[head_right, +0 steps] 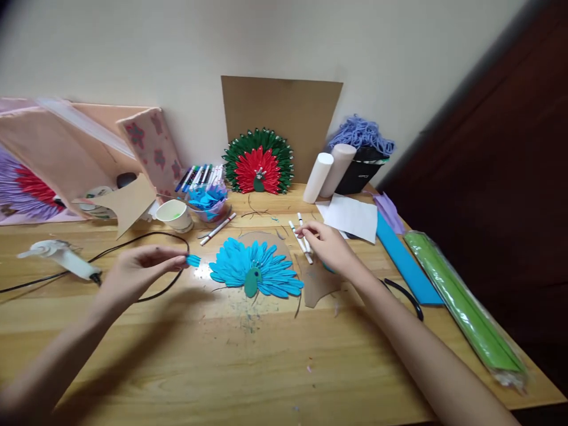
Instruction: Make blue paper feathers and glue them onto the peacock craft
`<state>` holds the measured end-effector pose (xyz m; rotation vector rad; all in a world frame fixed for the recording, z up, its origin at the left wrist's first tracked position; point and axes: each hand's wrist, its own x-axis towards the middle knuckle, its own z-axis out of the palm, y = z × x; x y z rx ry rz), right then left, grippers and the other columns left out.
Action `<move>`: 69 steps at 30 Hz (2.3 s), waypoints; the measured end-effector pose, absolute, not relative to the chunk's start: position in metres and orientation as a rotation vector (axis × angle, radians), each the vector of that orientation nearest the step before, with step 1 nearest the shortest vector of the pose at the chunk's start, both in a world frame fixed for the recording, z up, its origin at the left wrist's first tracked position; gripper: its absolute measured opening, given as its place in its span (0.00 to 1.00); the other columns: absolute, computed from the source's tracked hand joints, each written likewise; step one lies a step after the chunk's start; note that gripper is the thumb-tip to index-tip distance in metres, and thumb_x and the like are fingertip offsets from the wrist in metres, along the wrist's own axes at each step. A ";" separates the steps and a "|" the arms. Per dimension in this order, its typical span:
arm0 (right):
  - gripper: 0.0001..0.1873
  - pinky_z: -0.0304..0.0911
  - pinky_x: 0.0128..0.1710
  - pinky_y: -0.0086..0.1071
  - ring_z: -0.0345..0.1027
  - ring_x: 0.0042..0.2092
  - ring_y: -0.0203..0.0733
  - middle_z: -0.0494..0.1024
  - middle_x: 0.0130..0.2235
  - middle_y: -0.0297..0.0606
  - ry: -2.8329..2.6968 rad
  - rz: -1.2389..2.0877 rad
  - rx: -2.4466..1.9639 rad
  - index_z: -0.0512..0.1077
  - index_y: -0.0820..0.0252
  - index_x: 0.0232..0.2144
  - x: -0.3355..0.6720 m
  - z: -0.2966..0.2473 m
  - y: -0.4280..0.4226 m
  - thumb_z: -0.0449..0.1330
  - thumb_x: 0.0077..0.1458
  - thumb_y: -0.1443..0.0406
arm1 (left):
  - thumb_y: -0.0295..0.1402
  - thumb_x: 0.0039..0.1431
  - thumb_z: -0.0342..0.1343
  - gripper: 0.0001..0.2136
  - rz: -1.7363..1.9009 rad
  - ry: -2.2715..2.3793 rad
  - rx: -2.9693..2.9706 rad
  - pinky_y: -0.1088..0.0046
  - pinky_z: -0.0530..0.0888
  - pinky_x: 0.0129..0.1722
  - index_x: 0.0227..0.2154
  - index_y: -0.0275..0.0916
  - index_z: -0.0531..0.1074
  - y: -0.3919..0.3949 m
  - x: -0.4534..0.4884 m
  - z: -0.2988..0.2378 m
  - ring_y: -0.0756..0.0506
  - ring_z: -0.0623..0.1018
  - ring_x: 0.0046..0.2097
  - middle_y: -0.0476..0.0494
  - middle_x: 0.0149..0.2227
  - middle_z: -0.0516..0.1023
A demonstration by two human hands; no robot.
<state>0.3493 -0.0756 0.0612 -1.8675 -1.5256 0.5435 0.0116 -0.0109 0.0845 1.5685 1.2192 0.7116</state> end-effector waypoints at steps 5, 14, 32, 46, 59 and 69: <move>0.11 0.61 0.33 0.31 0.68 0.34 0.39 0.77 0.36 0.38 -1.524 0.700 -1.778 0.72 0.59 0.34 0.350 0.064 -0.086 0.51 0.53 0.62 | 0.32 0.45 0.60 0.13 0.568 0.865 1.687 0.70 0.75 0.30 0.35 0.36 0.73 0.007 0.087 0.079 0.44 0.78 0.29 0.42 0.26 0.78; 0.08 0.60 0.30 0.28 0.67 0.33 0.36 0.76 0.33 0.36 -1.739 0.907 -1.580 0.73 0.59 0.31 0.320 0.068 -0.060 0.57 0.49 0.63 | 0.24 0.51 0.51 0.13 0.331 0.547 2.214 0.77 0.68 0.26 0.41 0.37 0.67 0.020 0.153 0.085 0.49 0.76 0.28 0.46 0.28 0.78; 0.08 0.62 0.29 0.29 0.67 0.28 0.35 0.75 0.26 0.36 -1.417 0.926 -1.690 0.74 0.64 0.29 0.339 0.046 -0.041 0.58 0.42 0.68 | 0.32 0.53 0.53 0.10 0.355 0.750 2.382 0.76 0.66 0.28 0.37 0.35 0.71 0.038 0.171 0.072 0.48 0.75 0.29 0.43 0.27 0.77; 0.05 0.63 0.28 0.28 0.71 0.27 0.36 0.74 0.24 0.36 -1.120 1.070 -1.687 0.69 0.63 0.24 0.341 0.021 -0.048 0.59 0.40 0.68 | 0.31 0.49 0.56 0.05 0.305 0.590 2.349 0.71 0.66 0.36 0.30 0.39 0.74 0.031 0.160 0.025 0.46 0.72 0.36 0.45 0.33 0.76; 0.06 0.64 0.31 0.29 0.70 0.30 0.35 0.73 0.27 0.35 -1.194 1.067 -1.642 0.69 0.63 0.28 0.340 0.011 -0.051 0.59 0.42 0.67 | 0.30 0.54 0.50 0.05 0.225 0.388 2.318 0.72 0.66 0.38 0.33 0.37 0.69 0.037 0.155 0.019 0.48 0.70 0.36 0.45 0.34 0.72; 0.04 0.62 0.30 0.28 0.65 0.28 0.32 0.72 0.26 0.35 -1.226 1.141 -1.621 0.70 0.63 0.26 0.331 0.008 -0.052 0.59 0.41 0.69 | 0.29 0.51 0.52 0.06 0.187 0.277 2.264 0.71 0.66 0.42 0.34 0.38 0.68 0.045 0.148 0.019 0.48 0.70 0.40 0.45 0.36 0.71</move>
